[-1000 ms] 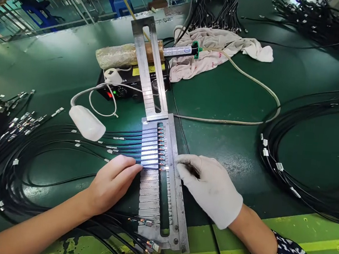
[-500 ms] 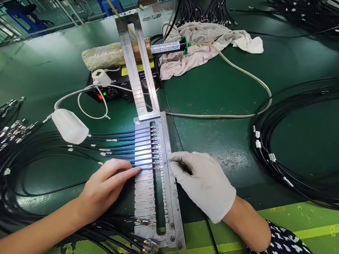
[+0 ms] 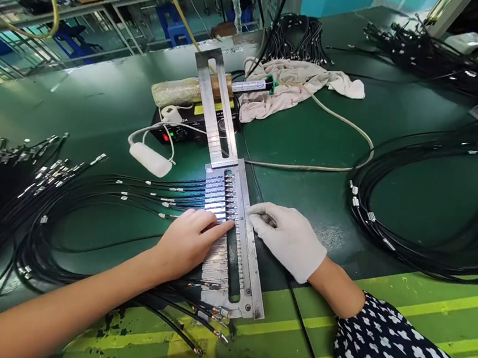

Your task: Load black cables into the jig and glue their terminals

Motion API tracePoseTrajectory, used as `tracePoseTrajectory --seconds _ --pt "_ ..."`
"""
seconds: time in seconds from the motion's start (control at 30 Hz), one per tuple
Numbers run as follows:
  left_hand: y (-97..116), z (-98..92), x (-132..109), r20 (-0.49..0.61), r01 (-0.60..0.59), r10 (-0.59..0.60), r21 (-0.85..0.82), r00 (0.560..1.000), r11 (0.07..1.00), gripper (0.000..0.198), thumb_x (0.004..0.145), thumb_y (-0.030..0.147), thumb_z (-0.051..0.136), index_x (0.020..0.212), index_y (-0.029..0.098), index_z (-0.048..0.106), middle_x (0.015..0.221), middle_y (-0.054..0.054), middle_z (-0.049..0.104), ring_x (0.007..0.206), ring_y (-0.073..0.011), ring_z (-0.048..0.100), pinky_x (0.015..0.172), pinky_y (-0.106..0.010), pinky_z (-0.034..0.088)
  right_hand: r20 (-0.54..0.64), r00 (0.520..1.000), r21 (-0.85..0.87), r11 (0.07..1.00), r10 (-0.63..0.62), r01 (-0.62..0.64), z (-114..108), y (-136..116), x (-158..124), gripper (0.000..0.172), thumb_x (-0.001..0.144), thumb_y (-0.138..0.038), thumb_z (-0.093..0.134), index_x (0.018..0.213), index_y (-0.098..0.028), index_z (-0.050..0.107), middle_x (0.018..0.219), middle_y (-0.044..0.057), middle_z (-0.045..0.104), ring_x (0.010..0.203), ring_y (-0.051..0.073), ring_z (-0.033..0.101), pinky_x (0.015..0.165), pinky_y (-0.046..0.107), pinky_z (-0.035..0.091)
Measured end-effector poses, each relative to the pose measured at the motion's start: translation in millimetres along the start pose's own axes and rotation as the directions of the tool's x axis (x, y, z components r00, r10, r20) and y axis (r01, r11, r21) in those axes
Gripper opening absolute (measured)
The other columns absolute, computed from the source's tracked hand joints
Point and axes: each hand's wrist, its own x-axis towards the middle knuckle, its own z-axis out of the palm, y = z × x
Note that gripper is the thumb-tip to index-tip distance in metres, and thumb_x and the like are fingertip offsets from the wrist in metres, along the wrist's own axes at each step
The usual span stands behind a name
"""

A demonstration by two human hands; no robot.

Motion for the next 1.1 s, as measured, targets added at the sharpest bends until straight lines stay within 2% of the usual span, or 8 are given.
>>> tracePoseTrajectory --seconds 0.13,0.2,0.33,0.47,0.6,0.77,0.93,1.1 --pt "3.0 -13.0 -3.4 0.036 0.055 -0.056 0.020 0.998 0.998 0.031 0.093 0.012 0.040 0.118 0.014 0.058 0.093 -0.010 0.062 0.083 -0.0237 0.054 0.067 -0.036 0.040 -0.011 1.000 0.011 1.000 -0.025 0.025 -0.1 -1.8 -4.6 0.021 0.090 -0.030 0.052 0.097 -0.024 0.070 0.095 0.000 0.075 0.085 0.019 0.069 0.077 0.031 0.053" --pt "2.4 -27.5 -20.2 0.072 0.134 -0.127 -0.093 0.989 0.987 0.025 0.096 0.014 0.039 0.113 0.015 0.058 0.093 -0.008 0.063 0.084 -0.0221 0.055 0.070 -0.035 0.042 -0.012 0.999 0.017 0.999 -0.030 0.030 -0.2 -2.0 -6.5 0.021 0.090 -0.030 0.052 0.097 -0.024 0.071 0.095 0.001 0.075 0.085 0.019 0.069 0.076 0.031 0.053" --pt "2.1 -49.4 -61.8 0.324 0.336 -0.193 -0.477 0.926 0.812 0.009 0.096 0.021 0.051 0.102 0.021 0.058 0.096 -0.002 0.061 0.089 -0.0178 0.055 0.078 -0.029 0.044 0.006 1.000 0.012 1.000 -0.005 0.005 -0.1 -2.0 -7.3 0.021 0.090 -0.033 0.053 0.098 -0.025 0.071 0.094 0.000 0.075 0.084 0.019 0.069 0.075 0.031 0.052" --pt "6.2 -46.2 -77.7 0.415 0.443 -0.241 -0.509 0.877 0.738 0.006 0.092 0.016 0.056 0.095 0.021 0.059 0.094 -0.002 0.058 0.091 -0.0189 0.052 0.077 -0.029 0.043 0.020 1.000 0.009 1.000 0.023 -0.024 0.1 -2.3 -6.8 0.022 0.089 -0.036 0.053 0.098 -0.026 0.070 0.093 -0.001 0.075 0.083 0.019 0.068 0.074 0.032 0.050" --pt "7.9 -38.9 -70.8 0.337 0.408 -0.248 -0.582 0.908 0.704 0.011 0.093 0.012 0.050 0.089 0.020 0.056 0.093 -0.002 0.055 0.089 -0.0173 0.051 0.076 -0.027 0.043 0.015 1.000 0.025 0.999 0.027 -0.027 0.6 -2.4 -6.6 0.022 0.089 -0.034 0.053 0.099 -0.025 0.070 0.094 -0.001 0.075 0.085 0.019 0.067 0.076 0.032 0.050" --pt "5.1 -34.6 -52.6 0.048 0.343 -0.401 -0.617 0.915 0.708 0.016 0.099 0.014 0.041 0.096 0.019 0.056 0.092 -0.003 0.056 0.086 -0.0146 0.053 0.076 -0.025 0.044 0.020 0.999 0.019 0.999 0.037 -0.038 1.7 -2.3 -5.0 0.020 0.089 -0.033 0.053 0.098 -0.026 0.071 0.090 -0.002 0.074 0.081 0.018 0.067 0.074 0.031 0.049" --pt "-1.5 -24.9 -32.8 0.060 0.253 -0.269 -0.576 0.961 0.777 0.024 0.099 0.012 0.040 0.104 0.017 0.062 0.090 -0.003 0.059 0.080 -0.0138 0.056 0.070 -0.023 0.044 -0.001 1.000 0.007 1.000 0.030 -0.030 2.3 0.3 -4.5 0.019 0.089 -0.033 0.054 0.099 -0.027 0.071 0.091 -0.003 0.074 0.081 0.018 0.066 0.075 0.031 0.050" --pt "-14.9 -20.7 -25.3 0.097 0.225 -0.207 -0.567 0.973 0.793 0.028 0.099 0.013 0.040 0.111 0.019 0.065 0.083 -0.001 0.060 0.075 -0.0124 0.057 0.067 -0.021 0.044 0.021 1.000 -0.006 1.000 0.008 -0.008 2.0 2.4 -3.7 0.017 0.091 -0.032 0.054 0.097 -0.030 0.070 0.092 -0.005 0.073 0.081 0.017 0.065 0.076 0.031 0.051"
